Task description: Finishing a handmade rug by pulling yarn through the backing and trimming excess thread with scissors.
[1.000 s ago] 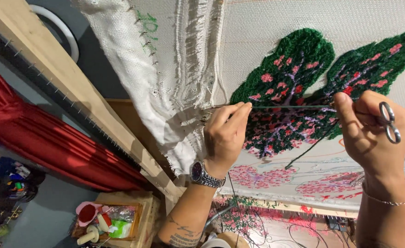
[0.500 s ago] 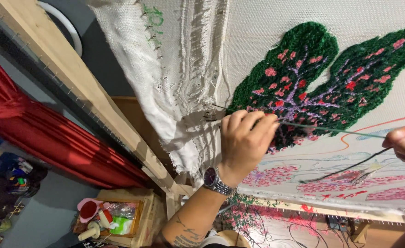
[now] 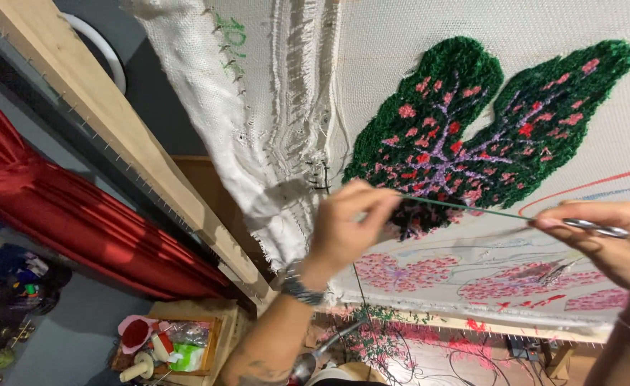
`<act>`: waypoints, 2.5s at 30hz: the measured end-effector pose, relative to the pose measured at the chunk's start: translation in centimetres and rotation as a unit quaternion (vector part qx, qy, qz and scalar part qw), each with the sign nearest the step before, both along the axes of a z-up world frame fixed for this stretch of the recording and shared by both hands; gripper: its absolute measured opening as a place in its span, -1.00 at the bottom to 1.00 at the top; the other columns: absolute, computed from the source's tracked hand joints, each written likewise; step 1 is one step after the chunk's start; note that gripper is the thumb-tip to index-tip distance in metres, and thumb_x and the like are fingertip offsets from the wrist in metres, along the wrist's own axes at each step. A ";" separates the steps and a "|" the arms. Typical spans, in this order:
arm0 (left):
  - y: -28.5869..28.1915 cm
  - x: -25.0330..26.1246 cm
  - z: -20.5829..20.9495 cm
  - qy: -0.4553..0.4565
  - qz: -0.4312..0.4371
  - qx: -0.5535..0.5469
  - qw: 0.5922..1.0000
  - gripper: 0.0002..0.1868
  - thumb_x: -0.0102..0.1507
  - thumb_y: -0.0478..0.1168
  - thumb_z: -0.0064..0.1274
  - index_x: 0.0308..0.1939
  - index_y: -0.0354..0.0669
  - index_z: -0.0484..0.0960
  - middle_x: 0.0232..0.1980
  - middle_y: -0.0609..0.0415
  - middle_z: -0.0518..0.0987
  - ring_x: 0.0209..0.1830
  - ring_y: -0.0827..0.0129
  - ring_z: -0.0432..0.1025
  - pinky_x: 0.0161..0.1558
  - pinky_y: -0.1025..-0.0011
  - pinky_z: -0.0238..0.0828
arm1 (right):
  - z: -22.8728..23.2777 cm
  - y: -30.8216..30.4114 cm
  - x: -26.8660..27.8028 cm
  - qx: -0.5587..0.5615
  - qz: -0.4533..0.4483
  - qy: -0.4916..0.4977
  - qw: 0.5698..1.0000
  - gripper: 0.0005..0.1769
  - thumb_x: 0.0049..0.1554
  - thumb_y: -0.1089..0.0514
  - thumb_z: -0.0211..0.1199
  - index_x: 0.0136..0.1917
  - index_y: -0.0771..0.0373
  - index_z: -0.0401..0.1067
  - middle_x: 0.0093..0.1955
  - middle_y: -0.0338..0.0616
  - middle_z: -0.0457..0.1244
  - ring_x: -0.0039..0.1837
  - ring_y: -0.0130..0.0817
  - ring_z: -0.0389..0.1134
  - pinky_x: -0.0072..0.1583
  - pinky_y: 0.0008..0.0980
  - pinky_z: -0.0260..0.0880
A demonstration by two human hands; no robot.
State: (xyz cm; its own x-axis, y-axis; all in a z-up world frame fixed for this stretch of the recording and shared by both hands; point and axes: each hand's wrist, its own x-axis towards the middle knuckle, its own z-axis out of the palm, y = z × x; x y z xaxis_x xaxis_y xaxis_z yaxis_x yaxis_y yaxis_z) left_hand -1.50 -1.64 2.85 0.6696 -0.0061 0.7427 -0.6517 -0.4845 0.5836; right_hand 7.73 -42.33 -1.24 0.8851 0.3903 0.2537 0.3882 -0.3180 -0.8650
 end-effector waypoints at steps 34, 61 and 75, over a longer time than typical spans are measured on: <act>3.9 -1.9 -0.7 0.239 -0.149 -0.146 0.948 -0.79 0.24 -0.31 0.27 -0.04 -0.27 0.76 -0.24 0.22 0.61 -0.26 0.63 0.41 -0.26 0.61 0.30 | 9.9 21.3 -4.7 -0.105 0.163 -0.072 0.978 -0.82 0.08 0.24 0.34 -0.02 0.29 0.62 -0.22 -0.17 0.38 -0.24 -0.45 0.41 -0.20 -0.43 0.45; 3.0 -1.7 -2.1 0.204 -0.186 -0.244 0.929 -0.77 0.32 -0.36 0.16 0.07 -0.29 0.62 -0.15 0.22 0.63 -0.20 0.70 0.44 -0.17 0.66 0.40 | 6.4 23.4 -3.8 -0.057 0.089 0.010 0.994 -0.76 0.22 0.09 0.22 -0.12 0.26 0.61 -0.41 -0.36 0.31 -0.36 -0.68 0.18 -0.34 -0.53 0.21; 2.8 -0.1 -4.9 0.223 -0.185 -0.410 0.865 -0.83 0.37 -0.22 0.19 0.00 -0.19 0.71 -0.22 0.32 0.60 -0.38 0.78 0.25 -0.42 0.69 0.04 | 4.7 26.6 -5.9 0.281 0.121 0.183 0.934 -0.72 0.21 0.19 0.26 0.17 0.27 0.56 -0.36 -0.33 0.21 -0.44 -0.63 0.07 -0.41 -0.55 0.05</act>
